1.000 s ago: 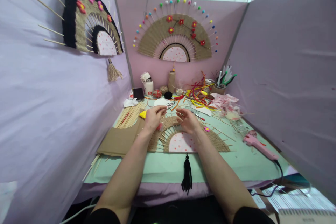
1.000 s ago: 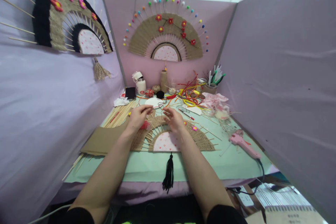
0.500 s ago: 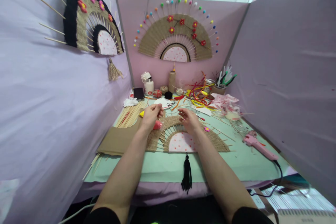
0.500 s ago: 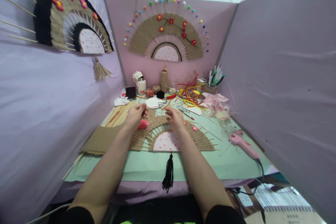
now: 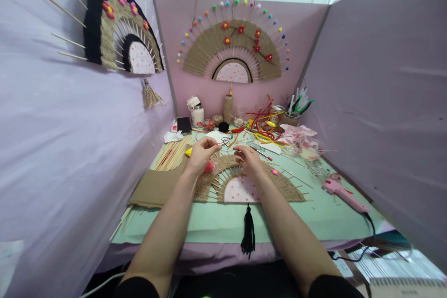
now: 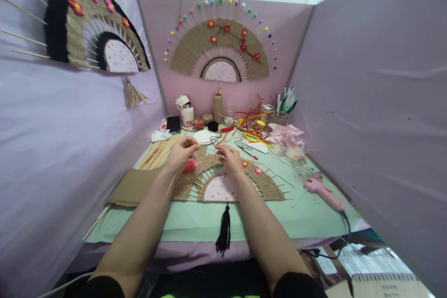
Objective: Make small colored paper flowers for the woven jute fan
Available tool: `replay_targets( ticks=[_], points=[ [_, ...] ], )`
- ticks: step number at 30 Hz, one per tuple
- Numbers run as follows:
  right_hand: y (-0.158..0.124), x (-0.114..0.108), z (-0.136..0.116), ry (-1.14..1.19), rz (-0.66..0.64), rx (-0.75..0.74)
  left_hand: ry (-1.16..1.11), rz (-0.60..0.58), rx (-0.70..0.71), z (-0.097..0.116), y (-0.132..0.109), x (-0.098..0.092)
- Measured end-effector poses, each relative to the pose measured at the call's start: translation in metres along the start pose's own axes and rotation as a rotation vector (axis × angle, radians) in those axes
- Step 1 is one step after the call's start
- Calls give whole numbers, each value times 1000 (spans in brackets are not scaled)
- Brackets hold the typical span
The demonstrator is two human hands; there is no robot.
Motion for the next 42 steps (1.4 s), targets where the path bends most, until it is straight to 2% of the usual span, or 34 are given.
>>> replay_targets(
  ticks=[6, 10, 16, 21, 25, 29, 32, 39, 41, 42],
  points=[
    [1, 4, 6, -101, -76, -57, -189, -28, -135, -11, 3, -3],
    [-3, 8, 5, -195, -115, -112, -271, -58, -199, -11, 2, 0],
    [-9, 8, -4, -274, -56, -210, -298, -82, -191, -7, -1, 3],
    [-11, 13, -3, -346, -60, -293, -351, -31, -201, -7, 3, -1],
    [-21, 25, -2, -520, -137, -483, -517, -26, -278, -10, 7, -4],
    [-38, 42, -2, -806, -327, -743, -639, 110, -328, -14, 10, -11],
    [-45, 46, 0, -938, -393, -815, -656, 169, -348, -17, 11, -15],
    [-32, 36, 2, -992, -237, -759, -647, 234, -475, -21, 13, -19],
    [-27, 33, 3, -1017, -193, -728, -553, 208, -470, -20, 13, -20],
    [-26, 31, 4, -1033, -175, -718, -462, 181, -422, -17, 13, -21]
  ],
)
Point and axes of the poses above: each hand's wrist, its own y-axis towards the middle knuckle, its own x-axis out of the palm, z = x × y, the point moved 4 cm from there along y, towards the middle knuckle, and after that the axes turned 13 degrees about -y, right-handed, at the moved point
